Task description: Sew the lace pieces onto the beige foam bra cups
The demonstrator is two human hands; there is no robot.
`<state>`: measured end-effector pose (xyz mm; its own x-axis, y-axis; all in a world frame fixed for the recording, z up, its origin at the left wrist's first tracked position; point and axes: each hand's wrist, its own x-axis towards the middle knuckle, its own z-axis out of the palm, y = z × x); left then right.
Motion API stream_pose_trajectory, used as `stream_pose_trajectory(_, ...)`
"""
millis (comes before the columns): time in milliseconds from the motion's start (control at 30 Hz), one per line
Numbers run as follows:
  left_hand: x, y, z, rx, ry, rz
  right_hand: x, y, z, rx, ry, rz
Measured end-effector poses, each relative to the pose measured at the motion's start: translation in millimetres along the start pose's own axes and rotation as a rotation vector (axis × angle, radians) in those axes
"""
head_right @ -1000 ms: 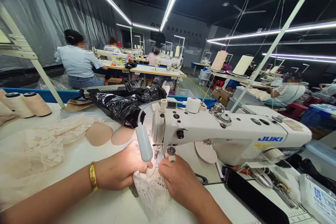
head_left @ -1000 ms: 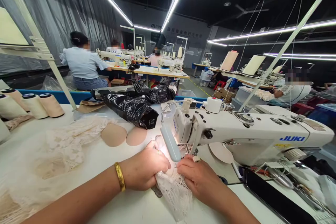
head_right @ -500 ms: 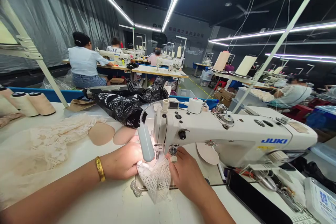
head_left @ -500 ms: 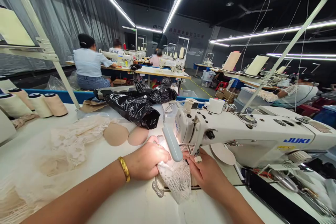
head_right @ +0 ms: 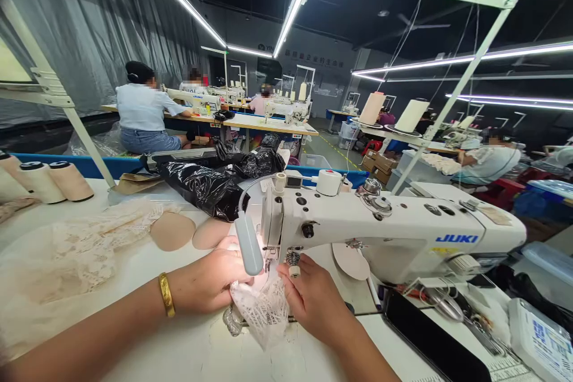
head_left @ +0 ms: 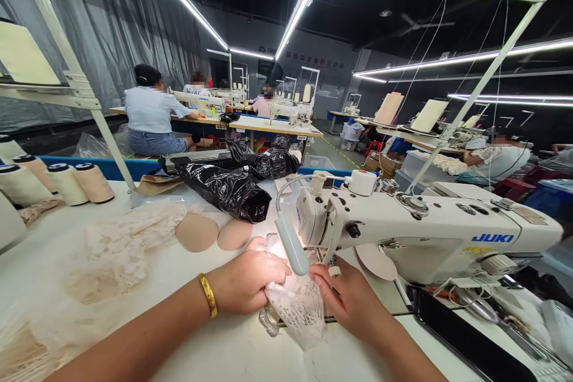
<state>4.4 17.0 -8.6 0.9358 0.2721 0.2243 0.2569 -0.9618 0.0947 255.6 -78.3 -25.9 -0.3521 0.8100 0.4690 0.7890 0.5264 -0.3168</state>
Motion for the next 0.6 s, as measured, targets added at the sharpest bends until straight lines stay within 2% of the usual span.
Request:
stream_pose_trajectory(167,-3.1,15.3,0.6,0.060,0.029,-0.162,-1.3,-10.6,5.3,0.055,-0.099,-0.079)
stream_pose_trajectory(300,-1.4,34.2,-2.9,0.062,-0.066,-0.256,-0.6,-8.7,18.4,-0.049,-0.171,-0.054)
stream_pose_trajectory(433,-2.6,37.8,-18.8,-0.025,-0.177,-0.235,-2.1,1.0,15.3,-0.103,-0.151,-0.018)
stream_pose_trajectory(600,-4.1,27.8,-30.4,-0.142,-0.283,-0.185,-3.1,2.8,-4.1,-0.001,-0.159,0.064)
